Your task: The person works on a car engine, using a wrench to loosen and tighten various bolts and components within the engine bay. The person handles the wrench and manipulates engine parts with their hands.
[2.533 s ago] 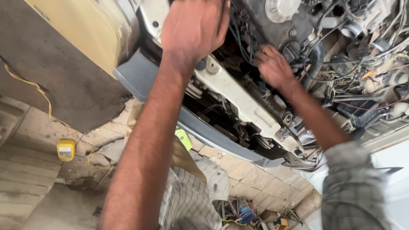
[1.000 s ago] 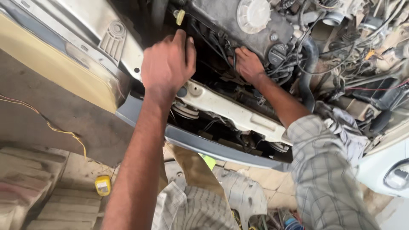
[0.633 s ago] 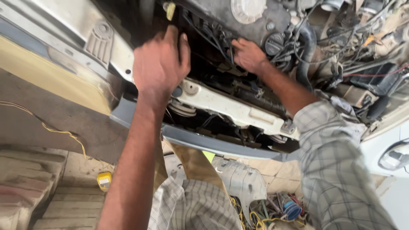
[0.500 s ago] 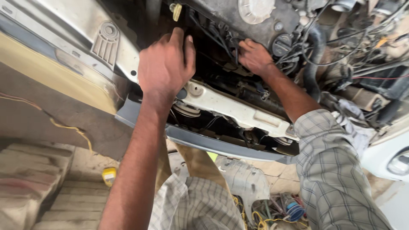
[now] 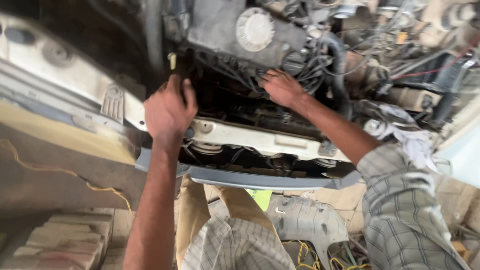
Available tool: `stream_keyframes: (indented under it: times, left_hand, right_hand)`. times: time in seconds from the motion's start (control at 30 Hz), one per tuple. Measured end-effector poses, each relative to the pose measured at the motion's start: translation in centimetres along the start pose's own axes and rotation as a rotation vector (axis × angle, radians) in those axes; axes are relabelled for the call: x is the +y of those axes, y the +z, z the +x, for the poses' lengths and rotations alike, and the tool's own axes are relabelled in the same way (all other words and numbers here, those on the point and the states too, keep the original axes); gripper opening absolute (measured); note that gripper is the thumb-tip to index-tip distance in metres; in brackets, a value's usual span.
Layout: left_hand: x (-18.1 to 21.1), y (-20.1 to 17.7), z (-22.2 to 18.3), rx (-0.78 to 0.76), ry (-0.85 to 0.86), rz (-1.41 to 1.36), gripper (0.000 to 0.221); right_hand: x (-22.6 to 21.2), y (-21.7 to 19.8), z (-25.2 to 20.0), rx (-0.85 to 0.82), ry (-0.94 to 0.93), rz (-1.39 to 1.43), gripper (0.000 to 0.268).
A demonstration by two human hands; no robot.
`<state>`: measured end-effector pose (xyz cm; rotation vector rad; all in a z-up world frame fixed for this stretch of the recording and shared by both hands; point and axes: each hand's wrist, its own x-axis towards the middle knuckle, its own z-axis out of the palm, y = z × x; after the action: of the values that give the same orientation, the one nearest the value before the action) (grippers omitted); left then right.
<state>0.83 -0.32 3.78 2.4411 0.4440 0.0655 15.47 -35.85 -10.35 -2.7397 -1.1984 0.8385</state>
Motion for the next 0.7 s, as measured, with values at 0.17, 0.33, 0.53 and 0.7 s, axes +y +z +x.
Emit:
stream_keyframes:
  times: [0.17, 0.33, 0.53, 0.7]
  left_hand:
    - [0.3, -0.3, 0.6, -0.036, -0.03, 0.038, 0.022]
    - [0.4, -0.7, 0.5, 0.015, -0.066, -0.047, 0.018]
    - [-0.3, 0.3, -0.1, 0.098, -0.046, -0.071, 0.037]
    - [-1.1, 1.3, -0.1, 0.086, -0.08, -0.035, 0.038]
  right_hand:
    - [-6.3, -7.0, -7.8, 0.078, 0.392, 0.499, 0.032]
    - [-12.7, -3.6, -12.3, 0.209, 0.739, 0.349, 0.041]
    - [-14.5, -2.5, -12.8, 0.659, 0.754, 0.261, 0.034]
    - [-14.9, -3.4, -12.6, 0.647, 0.751, 0.213, 0.027]
